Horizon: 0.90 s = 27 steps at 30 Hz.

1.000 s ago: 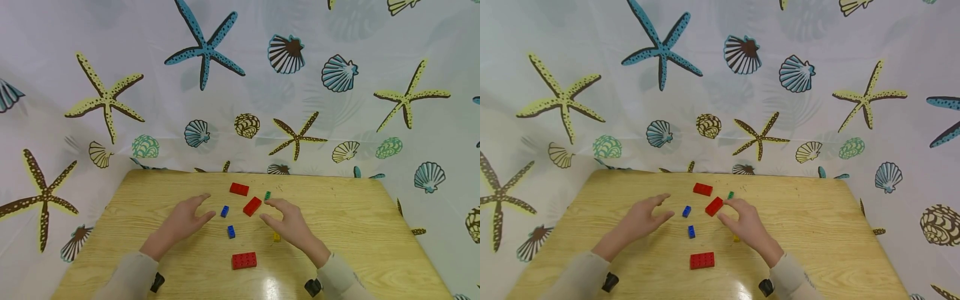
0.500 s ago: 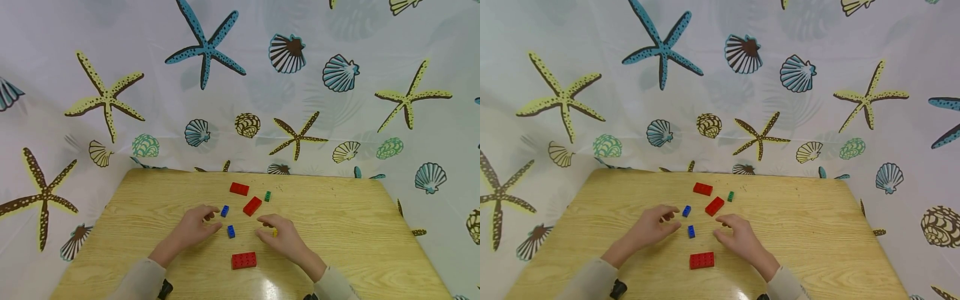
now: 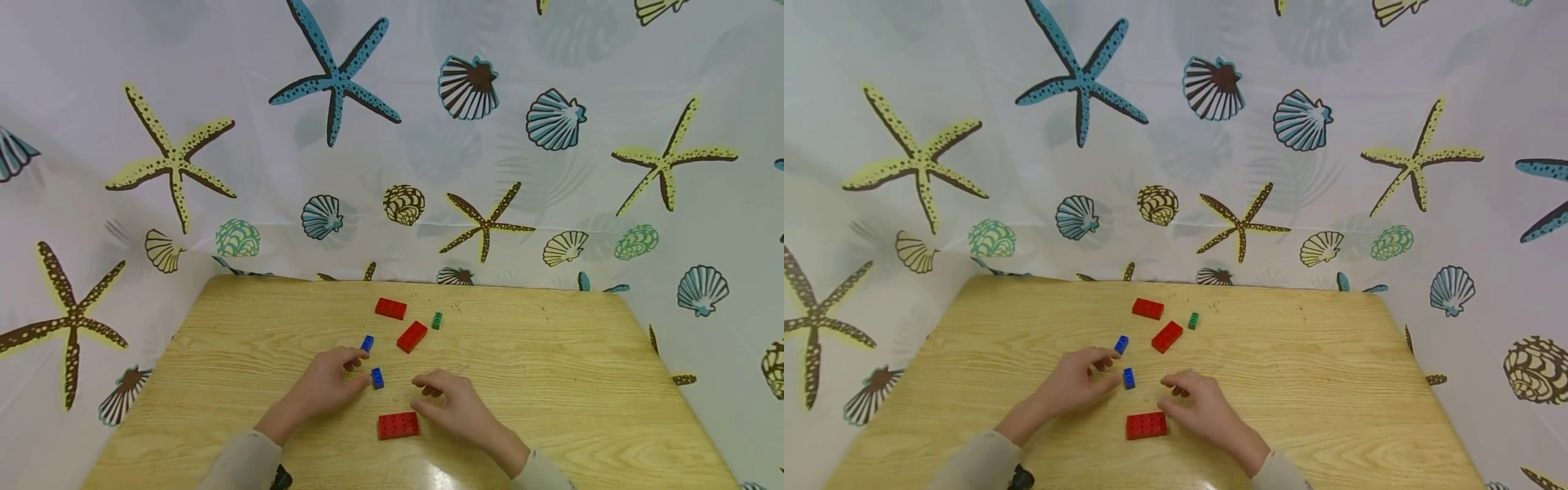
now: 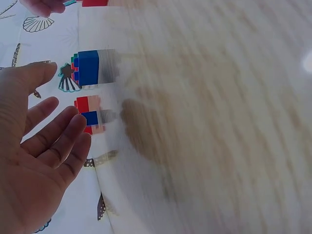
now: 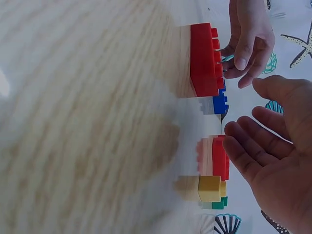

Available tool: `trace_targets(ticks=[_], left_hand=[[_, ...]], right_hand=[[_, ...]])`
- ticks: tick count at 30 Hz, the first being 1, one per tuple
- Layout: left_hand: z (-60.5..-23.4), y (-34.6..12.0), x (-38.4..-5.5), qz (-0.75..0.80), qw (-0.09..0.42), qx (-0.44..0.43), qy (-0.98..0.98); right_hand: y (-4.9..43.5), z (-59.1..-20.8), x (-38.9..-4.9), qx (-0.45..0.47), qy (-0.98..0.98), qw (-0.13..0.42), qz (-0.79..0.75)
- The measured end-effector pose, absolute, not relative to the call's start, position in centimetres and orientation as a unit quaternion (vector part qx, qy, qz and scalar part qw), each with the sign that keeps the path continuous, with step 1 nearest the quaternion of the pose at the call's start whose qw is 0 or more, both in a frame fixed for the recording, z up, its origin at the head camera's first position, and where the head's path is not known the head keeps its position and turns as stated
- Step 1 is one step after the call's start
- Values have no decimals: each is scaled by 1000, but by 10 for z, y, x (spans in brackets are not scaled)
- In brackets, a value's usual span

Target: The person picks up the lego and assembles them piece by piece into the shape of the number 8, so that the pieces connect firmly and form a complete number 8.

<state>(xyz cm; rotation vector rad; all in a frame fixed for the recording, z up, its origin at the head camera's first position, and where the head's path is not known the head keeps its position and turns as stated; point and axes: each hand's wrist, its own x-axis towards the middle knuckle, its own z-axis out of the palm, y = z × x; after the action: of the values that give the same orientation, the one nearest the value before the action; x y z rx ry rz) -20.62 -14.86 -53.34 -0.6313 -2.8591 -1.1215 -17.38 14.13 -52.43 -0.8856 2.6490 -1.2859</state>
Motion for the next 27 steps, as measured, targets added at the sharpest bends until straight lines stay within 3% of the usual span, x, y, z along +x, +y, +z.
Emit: trace_targets(ticks=[13, 27], left_hand=[[-538, -140, -205, -351, -24, -196, -915], [-541, -135, -207, -329, -5, -232, -915]], right_hand=[[144, -528, -166, -309, 852, 86, -415], [146, -531, -166, -298, 871, 113, -375]])
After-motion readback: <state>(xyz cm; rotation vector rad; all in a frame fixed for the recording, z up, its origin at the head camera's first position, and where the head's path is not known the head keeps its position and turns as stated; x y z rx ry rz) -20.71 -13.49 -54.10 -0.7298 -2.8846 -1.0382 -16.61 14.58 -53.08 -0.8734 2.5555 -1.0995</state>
